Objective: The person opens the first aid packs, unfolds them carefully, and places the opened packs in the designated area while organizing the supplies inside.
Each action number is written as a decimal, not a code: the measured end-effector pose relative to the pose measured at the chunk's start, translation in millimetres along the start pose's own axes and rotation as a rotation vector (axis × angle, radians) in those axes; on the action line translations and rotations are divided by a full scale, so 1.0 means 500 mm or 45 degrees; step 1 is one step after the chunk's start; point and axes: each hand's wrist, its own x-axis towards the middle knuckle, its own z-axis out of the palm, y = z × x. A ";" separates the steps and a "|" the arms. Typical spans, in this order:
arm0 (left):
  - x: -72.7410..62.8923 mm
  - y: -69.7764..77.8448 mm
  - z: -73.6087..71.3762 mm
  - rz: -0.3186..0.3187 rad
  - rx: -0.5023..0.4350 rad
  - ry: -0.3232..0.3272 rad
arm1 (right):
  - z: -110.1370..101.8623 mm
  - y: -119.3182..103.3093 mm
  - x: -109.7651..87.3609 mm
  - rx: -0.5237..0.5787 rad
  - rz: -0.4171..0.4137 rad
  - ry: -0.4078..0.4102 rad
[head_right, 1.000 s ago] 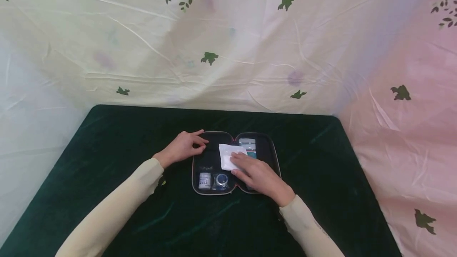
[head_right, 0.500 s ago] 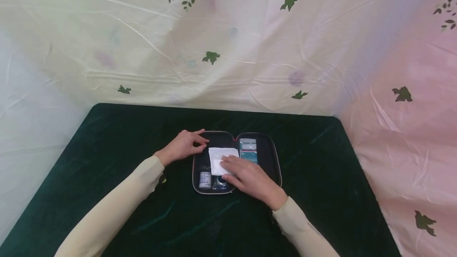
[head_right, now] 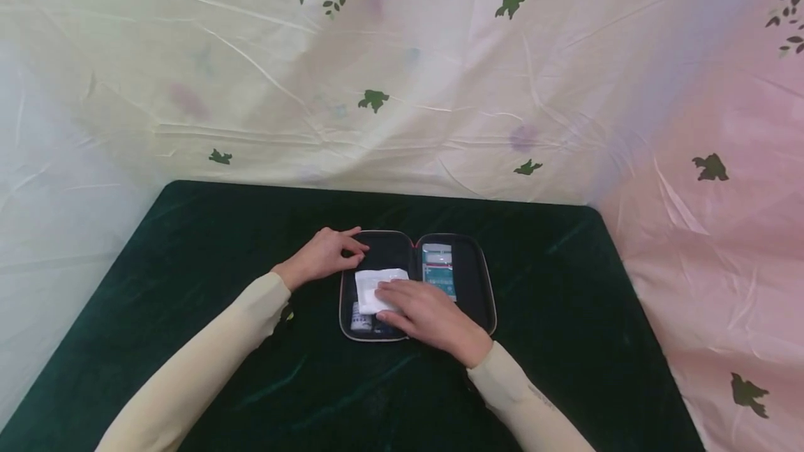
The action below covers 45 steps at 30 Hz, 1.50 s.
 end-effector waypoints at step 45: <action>-0.002 0.001 -0.003 0.011 -0.032 -0.025 | 0.012 0.003 0.073 -0.195 0.272 -0.137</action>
